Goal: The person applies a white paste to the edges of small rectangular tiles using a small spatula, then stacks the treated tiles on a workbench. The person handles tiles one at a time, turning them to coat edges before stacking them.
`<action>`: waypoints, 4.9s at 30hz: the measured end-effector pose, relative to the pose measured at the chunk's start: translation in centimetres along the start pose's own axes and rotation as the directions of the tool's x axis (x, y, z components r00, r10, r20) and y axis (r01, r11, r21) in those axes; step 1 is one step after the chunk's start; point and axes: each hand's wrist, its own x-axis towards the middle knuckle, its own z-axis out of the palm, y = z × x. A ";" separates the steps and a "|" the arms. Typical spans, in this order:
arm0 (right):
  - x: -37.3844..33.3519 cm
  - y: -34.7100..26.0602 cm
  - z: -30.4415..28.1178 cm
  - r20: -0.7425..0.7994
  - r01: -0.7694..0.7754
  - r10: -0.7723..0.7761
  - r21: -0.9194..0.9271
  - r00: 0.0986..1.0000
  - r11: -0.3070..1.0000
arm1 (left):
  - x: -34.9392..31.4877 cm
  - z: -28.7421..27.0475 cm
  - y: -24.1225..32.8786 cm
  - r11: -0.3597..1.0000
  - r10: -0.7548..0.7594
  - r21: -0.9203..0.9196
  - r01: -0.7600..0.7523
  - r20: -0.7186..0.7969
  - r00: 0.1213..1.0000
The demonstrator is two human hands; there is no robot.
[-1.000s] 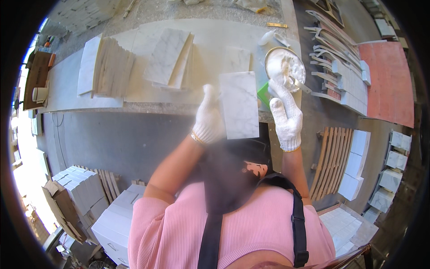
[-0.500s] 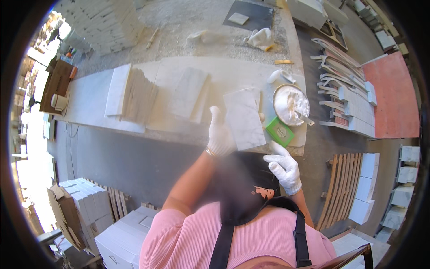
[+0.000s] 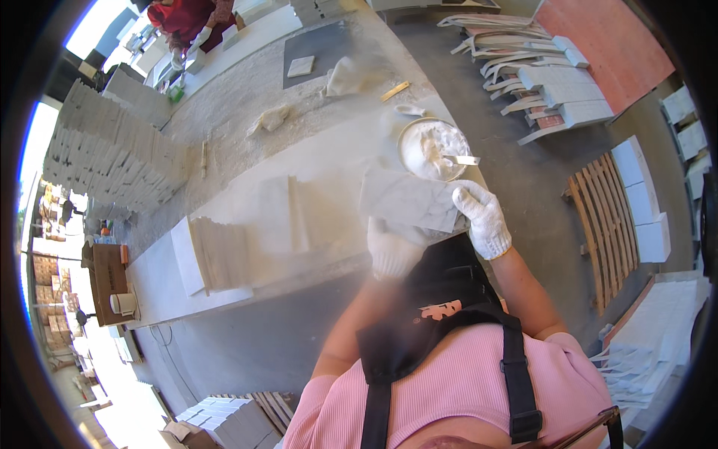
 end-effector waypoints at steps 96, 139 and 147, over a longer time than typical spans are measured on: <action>-2.6 1.3 -1.3 0.345 -0.153 0.193 -0.139 0.918 0.978 | -9.3 9.9 8.8 0.628 0.140 0.778 0.025 -0.145 0.980; -1.4 3.1 5.4 0.300 -0.418 0.389 0.036 0.871 0.908 | -3.3 3.3 9.4 0.283 0.377 0.876 0.390 -0.476 0.795; -2.6 2.8 5.5 0.397 -0.502 0.378 0.278 0.836 0.819 | -5.3 3.7 6.0 0.401 0.310 0.895 0.194 -0.332 0.891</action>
